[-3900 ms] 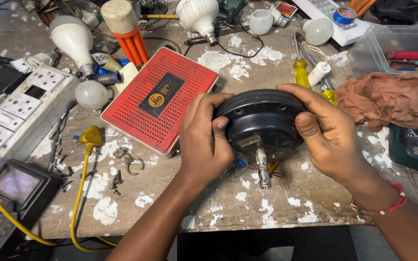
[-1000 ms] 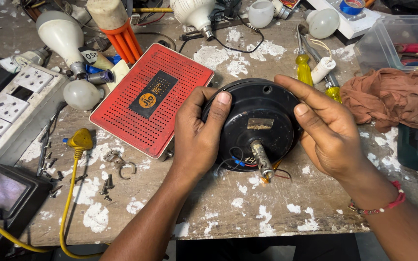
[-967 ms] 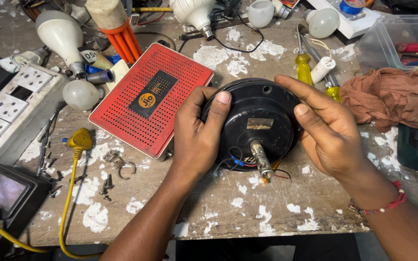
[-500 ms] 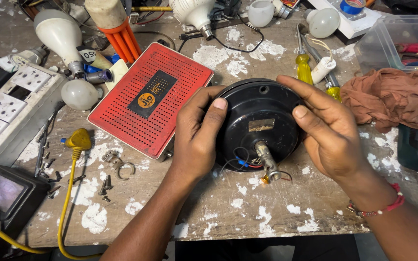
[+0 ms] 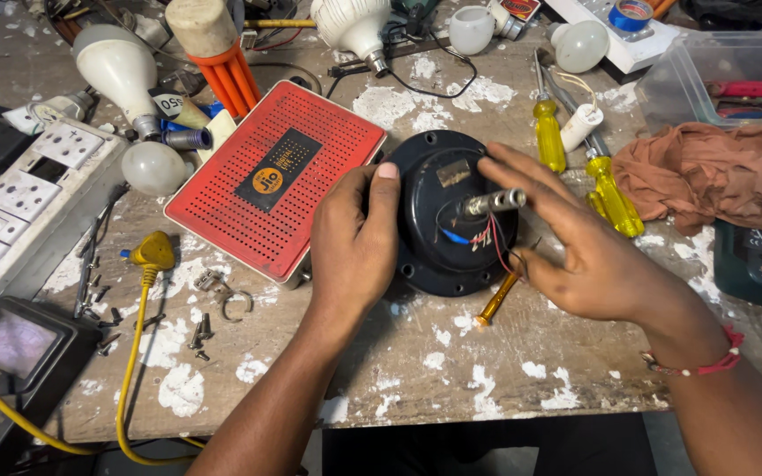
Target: The person holds a black electric fan motor on a cluttered workbench and rotates it to view its sides, then uses a screwdriver to unscrew and pry at the motor housing while steadying it with the other hand.
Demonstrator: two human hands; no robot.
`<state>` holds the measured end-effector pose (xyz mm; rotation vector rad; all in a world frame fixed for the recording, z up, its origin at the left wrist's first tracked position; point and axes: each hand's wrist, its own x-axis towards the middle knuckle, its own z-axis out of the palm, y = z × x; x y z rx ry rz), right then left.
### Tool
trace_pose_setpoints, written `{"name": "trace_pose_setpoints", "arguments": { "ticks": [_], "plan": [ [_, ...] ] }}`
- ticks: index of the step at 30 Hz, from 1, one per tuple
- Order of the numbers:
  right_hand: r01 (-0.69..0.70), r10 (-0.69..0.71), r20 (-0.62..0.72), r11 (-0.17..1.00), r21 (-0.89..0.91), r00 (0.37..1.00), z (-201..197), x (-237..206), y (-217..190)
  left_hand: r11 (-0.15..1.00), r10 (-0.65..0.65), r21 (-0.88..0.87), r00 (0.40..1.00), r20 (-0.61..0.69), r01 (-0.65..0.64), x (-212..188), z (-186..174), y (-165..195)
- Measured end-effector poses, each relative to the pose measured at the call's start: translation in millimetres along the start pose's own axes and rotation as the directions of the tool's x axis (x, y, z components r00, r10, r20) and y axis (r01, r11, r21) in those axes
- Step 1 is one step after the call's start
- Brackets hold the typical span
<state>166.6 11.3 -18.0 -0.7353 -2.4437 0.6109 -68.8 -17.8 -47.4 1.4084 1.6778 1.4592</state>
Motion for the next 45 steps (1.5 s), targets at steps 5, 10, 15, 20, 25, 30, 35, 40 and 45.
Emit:
{"name": "trace_pose_setpoints", "arguments": {
  "ticks": [5, 10, 15, 20, 25, 30, 35, 40, 45],
  "plan": [
    [-0.033, 0.032, -0.020, 0.999, -0.030, 0.999, 12, 0, 1, 0.978, 0.209, 0.005, 0.978, 0.009, -0.209, -8, -4, -10],
    [-0.078, 0.067, -0.171, 0.995, -0.057, 0.983, 29, 5, 4, 0.968, 0.251, -0.029, 0.958, 0.137, -0.249, -14, -8, -21],
    [0.006, -0.020, -0.304, 0.999, -0.047, 0.952, 31, -3, 2, 0.957, 0.290, -0.061, 0.928, 0.232, -0.284, -19, -9, -25],
    [-0.007, 0.035, -0.333, 0.997, 0.083, 0.942, 28, -14, 9, 0.933, 0.322, 0.040, 0.877, 0.355, -0.359, -23, -8, -20],
    [-0.038, 0.255, -0.285, 0.803, 0.595, 0.924, 33, -20, 19, 0.927, 0.279, 0.132, 0.880, 0.384, -0.352, -29, 2, -11],
    [-0.021, 0.251, -0.288, 0.785, 0.619, 0.924, 34, -19, 25, 0.900, 0.324, 0.188, 0.892, 0.314, -0.393, -30, 5, -9],
    [-0.081, 0.306, -0.286, 0.797, 0.598, 0.908, 32, -19, 30, 0.900, 0.314, 0.206, 0.899, 0.304, -0.384, -29, 5, -8],
    [-0.065, 0.279, -0.262, 0.790, 0.610, 0.924, 31, -16, 34, 0.902, 0.315, 0.185, 0.888, 0.335, -0.390, -27, 0, -10],
    [-0.084, 0.243, -0.176, 0.780, 0.620, 0.954, 27, -13, 30, 0.930, 0.242, 0.181, 0.902, 0.359, -0.321, -23, -1, -15]
  ]
}}
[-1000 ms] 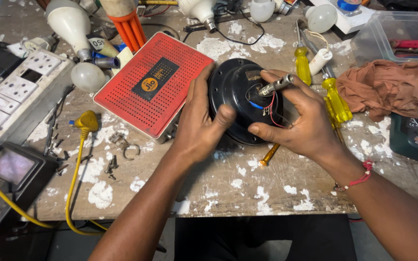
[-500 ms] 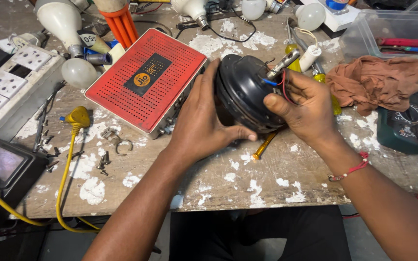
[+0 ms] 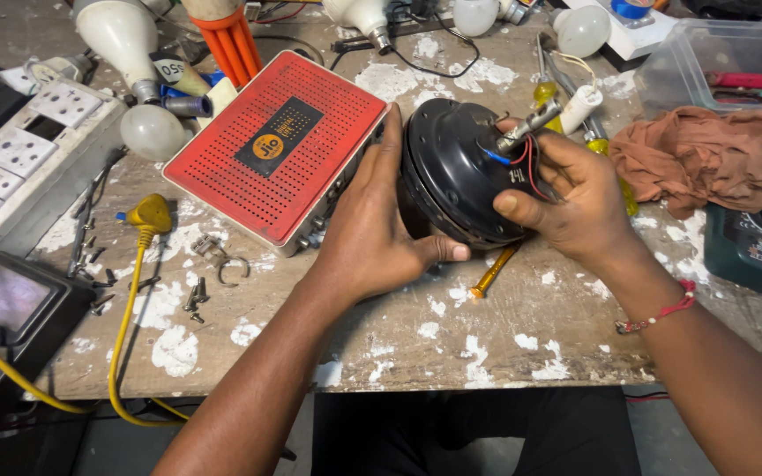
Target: The person holds a black electric fan motor on a cluttered workbench and rotates it to view its sides, then uses a screwdriver to unscrew and pry at the motor housing while steadying it with the other hand.
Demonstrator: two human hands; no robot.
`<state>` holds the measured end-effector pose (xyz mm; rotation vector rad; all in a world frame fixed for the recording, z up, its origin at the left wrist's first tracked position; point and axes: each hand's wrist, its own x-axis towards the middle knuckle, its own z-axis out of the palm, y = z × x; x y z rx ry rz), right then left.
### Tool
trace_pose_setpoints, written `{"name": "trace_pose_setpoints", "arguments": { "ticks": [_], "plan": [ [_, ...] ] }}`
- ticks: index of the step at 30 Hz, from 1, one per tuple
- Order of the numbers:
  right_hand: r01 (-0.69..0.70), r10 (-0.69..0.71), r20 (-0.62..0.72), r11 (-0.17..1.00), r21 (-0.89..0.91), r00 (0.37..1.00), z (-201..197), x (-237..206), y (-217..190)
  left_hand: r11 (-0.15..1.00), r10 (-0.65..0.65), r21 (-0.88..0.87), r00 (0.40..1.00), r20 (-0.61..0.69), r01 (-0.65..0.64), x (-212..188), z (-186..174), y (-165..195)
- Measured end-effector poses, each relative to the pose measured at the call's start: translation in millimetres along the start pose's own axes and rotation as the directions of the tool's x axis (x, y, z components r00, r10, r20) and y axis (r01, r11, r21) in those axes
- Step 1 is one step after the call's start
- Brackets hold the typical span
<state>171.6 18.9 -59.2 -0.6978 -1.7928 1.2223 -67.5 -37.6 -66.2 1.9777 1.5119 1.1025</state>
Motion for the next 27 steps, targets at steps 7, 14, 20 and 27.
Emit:
{"name": "trace_pose_setpoints", "arguments": {
  "ticks": [7, 14, 20, 27],
  "plan": [
    [0.267, -0.262, 0.089, 0.796, -0.544, 0.961, 8, 1, -17, 0.958, -0.030, -0.283, 0.996, 0.081, 0.052, -1, 0, -12],
    [0.230, -0.226, 0.093, 0.720, -0.655, 0.970, 16, 5, -17, 0.838, -0.151, -0.514, 0.983, 0.102, 0.182, 5, 3, -23],
    [0.222, -0.163, 0.150, 0.750, -0.623, 0.975, 1, 8, -13, 0.691, -0.170, -0.698, 0.981, 0.097, 0.189, 14, 3, -19],
    [0.191, -0.204, 0.005, 0.909, -0.370, 0.979, -28, 5, -17, 0.558, -0.266, -0.769, 0.945, 0.190, 0.311, 22, -3, -9]
  ]
}}
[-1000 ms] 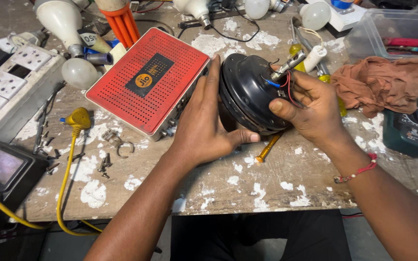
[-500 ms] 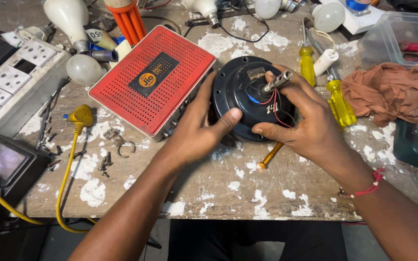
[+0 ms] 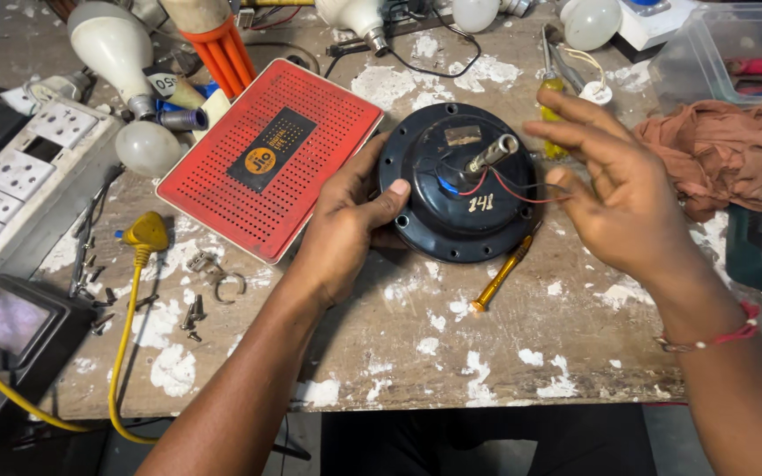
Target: The person holds a black electric fan motor on a cluttered workbench and rotates it to view its sides, then uses a screwdriver to unscrew and pry at the motor housing while steadying it with the other hand.
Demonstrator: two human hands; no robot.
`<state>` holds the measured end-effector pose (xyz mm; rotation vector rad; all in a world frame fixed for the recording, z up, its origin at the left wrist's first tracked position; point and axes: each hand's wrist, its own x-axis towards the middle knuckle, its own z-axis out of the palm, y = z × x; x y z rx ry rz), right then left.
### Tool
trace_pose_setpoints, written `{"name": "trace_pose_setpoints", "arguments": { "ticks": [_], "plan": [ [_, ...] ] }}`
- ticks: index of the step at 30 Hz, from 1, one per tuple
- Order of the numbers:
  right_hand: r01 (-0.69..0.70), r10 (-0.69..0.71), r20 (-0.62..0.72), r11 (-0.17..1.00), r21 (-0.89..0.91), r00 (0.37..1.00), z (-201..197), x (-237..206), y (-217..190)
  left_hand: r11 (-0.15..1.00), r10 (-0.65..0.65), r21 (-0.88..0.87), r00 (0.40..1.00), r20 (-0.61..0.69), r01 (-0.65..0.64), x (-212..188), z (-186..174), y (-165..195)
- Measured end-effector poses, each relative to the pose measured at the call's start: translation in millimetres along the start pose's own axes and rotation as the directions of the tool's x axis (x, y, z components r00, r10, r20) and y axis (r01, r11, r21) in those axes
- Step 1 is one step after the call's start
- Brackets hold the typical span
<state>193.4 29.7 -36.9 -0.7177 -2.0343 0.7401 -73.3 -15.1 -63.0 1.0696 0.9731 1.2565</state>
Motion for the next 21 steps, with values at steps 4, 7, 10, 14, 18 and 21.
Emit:
{"name": "trace_pose_setpoints", "arguments": {
  "ticks": [4, 7, 10, 14, 18, 21],
  "plan": [
    [-0.351, 0.355, -0.140, 0.935, 0.048, 0.925, 11, -1, 18, 0.997, 0.071, -0.044, 0.997, 0.038, -0.069, 1, 0, -3],
    [-0.442, 0.447, -0.024, 0.890, 0.113, 0.894, 13, 0, 32, 0.977, 0.199, -0.098, 0.975, 0.095, -0.190, 1, 0, -6],
    [-0.492, 0.507, 0.072, 0.777, 0.392, 0.859, 11, 0, 40, 0.978, 0.177, -0.131, 0.980, 0.096, -0.164, -1, 1, -6],
    [-0.413, 0.441, 0.032, 0.811, 0.415, 0.897, 12, -7, 39, 0.975, 0.184, -0.139, 0.979, 0.085, -0.171, -5, 1, -3],
    [-0.376, 0.421, -0.017, 0.826, 0.420, 0.907, 17, -13, 35, 0.969, 0.230, -0.110, 0.969, 0.086, -0.220, -12, 1, -3],
    [-0.345, 0.392, -0.047, 0.855, 0.387, 0.919, 19, -15, 33, 0.966, 0.240, -0.127, 0.966, 0.094, -0.227, -15, 0, -2]
  ]
}}
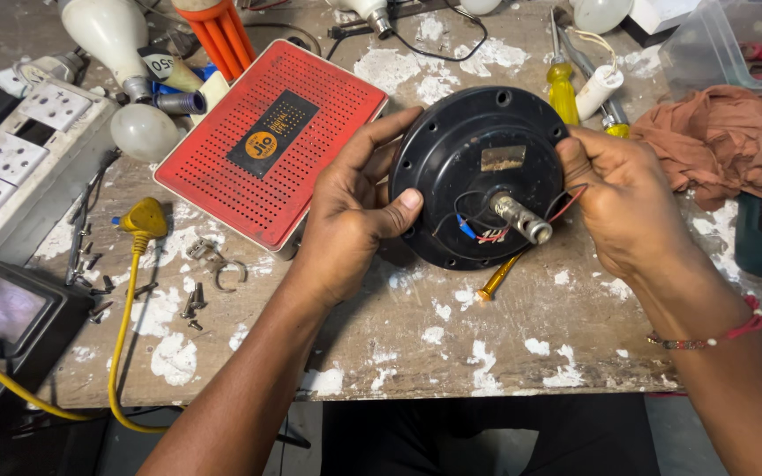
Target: The person holds a black electric fan motor on a cluttered workbench and rotates it to view its sides, then uses a screwdriver to unscrew and pry at the motor housing while steadying it with the other hand.
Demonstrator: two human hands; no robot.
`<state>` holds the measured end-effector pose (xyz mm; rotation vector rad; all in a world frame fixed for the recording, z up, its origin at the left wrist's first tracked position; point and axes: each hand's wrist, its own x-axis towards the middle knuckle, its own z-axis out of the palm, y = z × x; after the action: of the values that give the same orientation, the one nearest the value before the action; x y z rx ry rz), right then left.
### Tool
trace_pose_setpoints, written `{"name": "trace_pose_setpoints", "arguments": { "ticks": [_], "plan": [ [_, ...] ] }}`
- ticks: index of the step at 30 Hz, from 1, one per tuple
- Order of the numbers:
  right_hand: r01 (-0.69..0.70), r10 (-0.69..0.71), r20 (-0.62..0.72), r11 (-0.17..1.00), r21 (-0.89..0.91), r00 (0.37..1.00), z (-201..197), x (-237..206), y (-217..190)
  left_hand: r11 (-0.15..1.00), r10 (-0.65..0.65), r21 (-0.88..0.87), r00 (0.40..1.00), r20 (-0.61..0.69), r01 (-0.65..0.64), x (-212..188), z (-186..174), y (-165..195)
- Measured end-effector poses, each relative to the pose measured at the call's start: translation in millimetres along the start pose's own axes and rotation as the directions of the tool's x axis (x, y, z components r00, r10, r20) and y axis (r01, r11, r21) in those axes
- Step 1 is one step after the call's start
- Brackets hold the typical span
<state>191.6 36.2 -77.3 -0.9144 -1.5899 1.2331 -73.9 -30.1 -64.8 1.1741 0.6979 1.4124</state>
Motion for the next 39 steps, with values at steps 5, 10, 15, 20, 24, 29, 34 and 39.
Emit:
{"name": "trace_pose_setpoints", "arguments": {
  "ticks": [5, 10, 15, 20, 24, 29, 34, 39],
  "plan": [
    [0.046, -0.046, -0.044, 0.999, -0.014, 0.998, 3, -5, -3, 0.999, 0.014, 0.051, 1.000, 0.013, -0.014, -2, 3, 4],
    [0.138, -0.153, -0.049, 0.962, -0.235, 0.987, 6, -10, -15, 0.994, 0.072, 0.077, 0.997, 0.021, -0.073, -1, 3, 4],
    [0.293, -0.306, -0.002, 0.913, -0.284, 0.952, 7, -16, -23, 0.991, 0.088, 0.106, 0.995, -0.053, -0.082, -5, 5, 7],
    [0.319, -0.335, -0.029, 0.918, -0.235, 0.942, 7, -12, -20, 0.975, 0.186, 0.124, 0.983, 0.011, -0.186, -10, 11, 14],
    [0.353, -0.375, -0.031, 0.896, -0.270, 0.927, 5, -15, -20, 0.948, 0.229, 0.215, 0.972, 0.057, -0.236, -10, 12, 18],
    [0.281, -0.295, -0.069, 0.946, -0.162, 0.953, 9, -16, -22, 0.862, 0.379, 0.311, 0.916, 0.132, -0.401, -14, 8, 22],
    [0.354, -0.362, -0.002, 0.913, -0.206, 0.932, 15, -14, -26, 0.827, 0.407, 0.364, 0.903, 0.137, -0.428, -17, 5, 25],
    [0.342, -0.340, 0.035, 0.931, -0.127, 0.940, 20, -12, -32, 0.762, 0.464, 0.429, 0.871, 0.163, -0.486, -18, 3, 30]
  ]
}}
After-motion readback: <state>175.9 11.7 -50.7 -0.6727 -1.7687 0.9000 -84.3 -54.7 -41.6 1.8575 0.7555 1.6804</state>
